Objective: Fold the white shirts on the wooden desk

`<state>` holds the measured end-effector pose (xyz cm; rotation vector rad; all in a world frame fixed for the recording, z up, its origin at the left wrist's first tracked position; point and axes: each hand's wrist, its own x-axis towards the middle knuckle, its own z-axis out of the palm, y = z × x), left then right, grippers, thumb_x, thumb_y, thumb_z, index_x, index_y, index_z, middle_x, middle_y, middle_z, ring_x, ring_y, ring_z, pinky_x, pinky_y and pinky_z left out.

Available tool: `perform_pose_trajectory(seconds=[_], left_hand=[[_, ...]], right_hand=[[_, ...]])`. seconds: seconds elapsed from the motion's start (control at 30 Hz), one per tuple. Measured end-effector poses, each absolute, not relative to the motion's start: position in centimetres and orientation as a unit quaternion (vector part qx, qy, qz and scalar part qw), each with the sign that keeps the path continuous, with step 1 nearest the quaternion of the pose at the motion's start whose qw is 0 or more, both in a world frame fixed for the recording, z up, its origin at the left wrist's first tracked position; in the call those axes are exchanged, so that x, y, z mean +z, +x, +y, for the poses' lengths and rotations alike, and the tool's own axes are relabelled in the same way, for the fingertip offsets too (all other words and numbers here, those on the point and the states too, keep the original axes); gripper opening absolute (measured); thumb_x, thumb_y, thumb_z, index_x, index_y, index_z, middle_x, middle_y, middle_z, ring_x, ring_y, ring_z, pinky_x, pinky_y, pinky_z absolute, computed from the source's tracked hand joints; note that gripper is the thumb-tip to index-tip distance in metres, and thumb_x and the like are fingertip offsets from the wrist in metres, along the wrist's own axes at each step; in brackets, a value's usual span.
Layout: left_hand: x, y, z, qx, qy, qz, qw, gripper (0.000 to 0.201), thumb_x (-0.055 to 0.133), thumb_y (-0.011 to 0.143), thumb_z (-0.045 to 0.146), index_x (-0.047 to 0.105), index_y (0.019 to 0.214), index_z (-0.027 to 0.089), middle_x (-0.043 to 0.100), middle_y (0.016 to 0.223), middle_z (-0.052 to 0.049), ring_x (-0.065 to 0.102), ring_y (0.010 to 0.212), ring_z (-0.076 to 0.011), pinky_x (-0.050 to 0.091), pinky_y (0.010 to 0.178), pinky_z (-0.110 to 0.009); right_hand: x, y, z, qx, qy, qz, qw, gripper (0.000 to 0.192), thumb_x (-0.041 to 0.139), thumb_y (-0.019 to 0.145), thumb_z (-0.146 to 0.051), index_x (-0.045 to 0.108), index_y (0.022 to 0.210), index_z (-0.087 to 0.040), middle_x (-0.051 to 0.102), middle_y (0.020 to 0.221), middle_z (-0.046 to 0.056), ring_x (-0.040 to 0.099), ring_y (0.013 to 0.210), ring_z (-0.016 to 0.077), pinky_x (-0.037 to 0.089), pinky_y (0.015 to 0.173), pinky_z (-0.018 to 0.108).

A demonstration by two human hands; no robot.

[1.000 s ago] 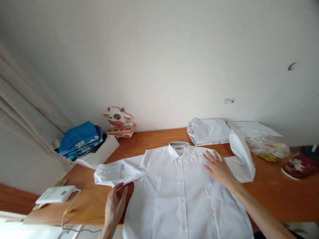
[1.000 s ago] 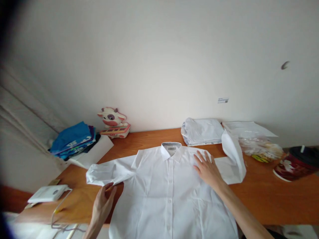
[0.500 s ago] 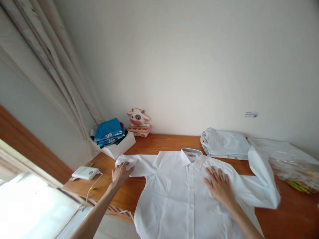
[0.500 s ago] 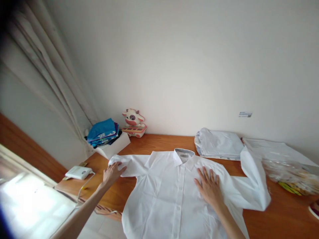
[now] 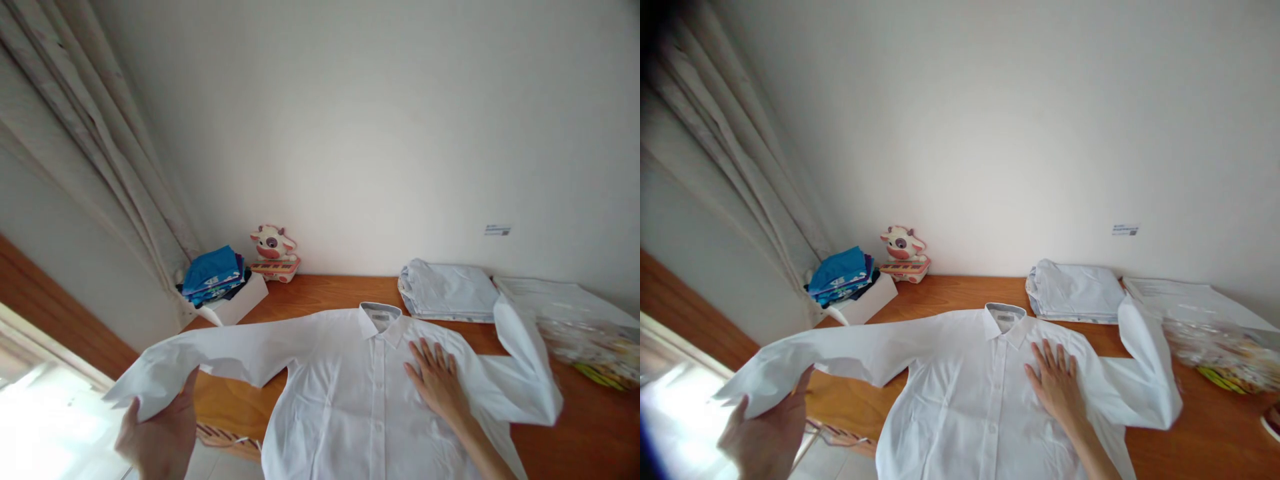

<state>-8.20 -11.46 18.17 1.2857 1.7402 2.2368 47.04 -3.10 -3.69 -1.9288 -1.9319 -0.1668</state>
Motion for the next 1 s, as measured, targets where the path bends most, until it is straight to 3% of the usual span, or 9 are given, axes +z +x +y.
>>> perform_pose_trajectory(seconds=[0.13, 0.23, 0.33, 0.43, 0.53, 0.63, 0.73, 0.83, 1.0], left_hand=[[18.3, -1.9, -15.2, 0.695, 0.434, 0.569, 0.070, 0.075, 0.020, 0.100, 0.061, 0.026, 0.172, 0.041, 0.075, 0.138, -0.001, 0.059, 0.144, -0.0425, 0.063, 0.102, -0.072], [16.2, 3.8, -16.6, 0.588, 0.522, 0.603, 0.136, 0.073, 0.034, 0.099, 0.066, 0.045, 0.165, 0.037, 0.080, 0.123, -0.004, 0.067, 0.135, -0.0398, 0.066, 0.101, -0.063], [15.1, 9.4, -18.0, 0.413, 0.682, 0.533, 0.283, 0.054, 0.056, 0.098, 0.064, 0.067, 0.146, 0.042, 0.080, 0.130, -0.004, 0.069, 0.132, -0.0348, 0.064, 0.106, -0.050], [15.3, 13.5, -18.9, 0.241, 0.785, 0.411, 0.396, 0.037, 0.056, 0.105, 0.057, 0.075, 0.133, 0.043, 0.076, 0.139, -0.001, 0.069, 0.133, -0.0284, 0.059, 0.114, -0.043], [14.6, 14.5, -17.7, 0.251, 0.782, 0.415, 0.390, 0.036, 0.048, 0.111, 0.050, 0.078, 0.126, 0.037, 0.079, 0.132, -0.004, 0.072, 0.125, -0.0261, 0.061, 0.107, -0.039], [11.9, 12.2, -13.9, 0.320, 0.767, 0.459, 0.313, 0.031, 0.050, 0.110, 0.041, 0.077, 0.119, 0.030, 0.079, 0.128, -0.007, 0.073, 0.123, -0.0270, 0.059, 0.109, -0.041], [8.4, 7.9, -9.5, 0.354, 0.751, 0.517, 0.207, 0.031, 0.049, 0.104, 0.027, 0.073, 0.124, 0.029, 0.075, 0.136, -0.008, 0.069, 0.131, -0.0283, 0.053, 0.117, -0.046], [5.1, 3.6, -6.9, 0.368, 0.708, 0.593, 0.109, 0.053, 0.051, 0.087, 0.012, 0.064, 0.136, 0.025, 0.070, 0.142, -0.010, 0.063, 0.138, -0.0293, 0.046, 0.123, -0.050], [2.5, 1.0, -6.5, 0.305, 0.672, 0.665, 0.115, 0.063, 0.069, 0.087, 0.026, 0.054, 0.148, 0.025, 0.070, 0.141, -0.011, 0.068, 0.127, -0.0316, 0.053, 0.109, -0.048]], right_hand=[[-0.9, 46.2, -3.6, -0.007, -0.671, -0.678, 0.300, 0.069, 0.046, 0.102, -0.064, 0.056, 0.159, -0.026, 0.043, 0.173, 0.015, 0.031, 0.162, 0.0487, 0.013, 0.128, 0.077], [2.6, 44.6, -6.5, 0.149, -0.598, -0.651, 0.442, 0.066, 0.047, 0.102, -0.070, 0.060, 0.154, -0.031, 0.054, 0.165, 0.014, 0.048, 0.153, 0.0423, 0.032, 0.126, 0.069], [4.8, 43.0, -11.9, 0.449, -0.485, -0.543, 0.517, 0.075, 0.037, 0.101, -0.082, 0.055, 0.158, -0.038, 0.065, 0.154, 0.013, 0.069, 0.129, 0.0387, 0.059, 0.103, 0.059], [4.1, 42.7, -17.6, 0.620, -0.422, -0.417, 0.513, 0.083, 0.020, 0.098, -0.089, 0.042, 0.166, -0.048, 0.068, 0.152, 0.007, 0.069, 0.133, 0.0379, 0.058, 0.104, 0.060], [1.3, 43.3, -21.1, 0.616, -0.448, -0.406, 0.505, 0.082, 0.055, 0.090, -0.086, 0.043, 0.164, -0.053, 0.065, 0.156, 0.004, 0.058, 0.147, 0.0398, 0.047, 0.119, 0.063], [-0.8, 43.5, -22.5, 0.582, -0.469, -0.451, 0.488, 0.098, 0.087, 0.073, -0.064, 0.048, 0.162, -0.049, 0.064, 0.156, 0.009, 0.056, 0.148, 0.0435, 0.043, 0.122, 0.064], [-0.1, 43.7, -22.7, 0.569, -0.475, -0.483, 0.465, 0.081, 0.083, 0.081, -0.050, 0.057, 0.157, -0.042, 0.069, 0.149, 0.011, 0.062, 0.142, 0.0417, 0.044, 0.121, 0.061], [2.4, 45.3, -21.8, 0.587, -0.462, -0.476, 0.464, 0.069, 0.075, 0.089, -0.053, 0.058, 0.155, -0.039, 0.072, 0.145, 0.012, 0.071, 0.127, 0.0405, 0.056, 0.106, 0.056], [4.9, 49.7, -19.2, 0.501, -0.569, -0.526, 0.385, 0.074, 0.071, 0.091, -0.055, 0.056, 0.159, -0.032, 0.074, 0.140, 0.015, 0.071, 0.127, 0.0383, 0.057, 0.107, 0.053]])
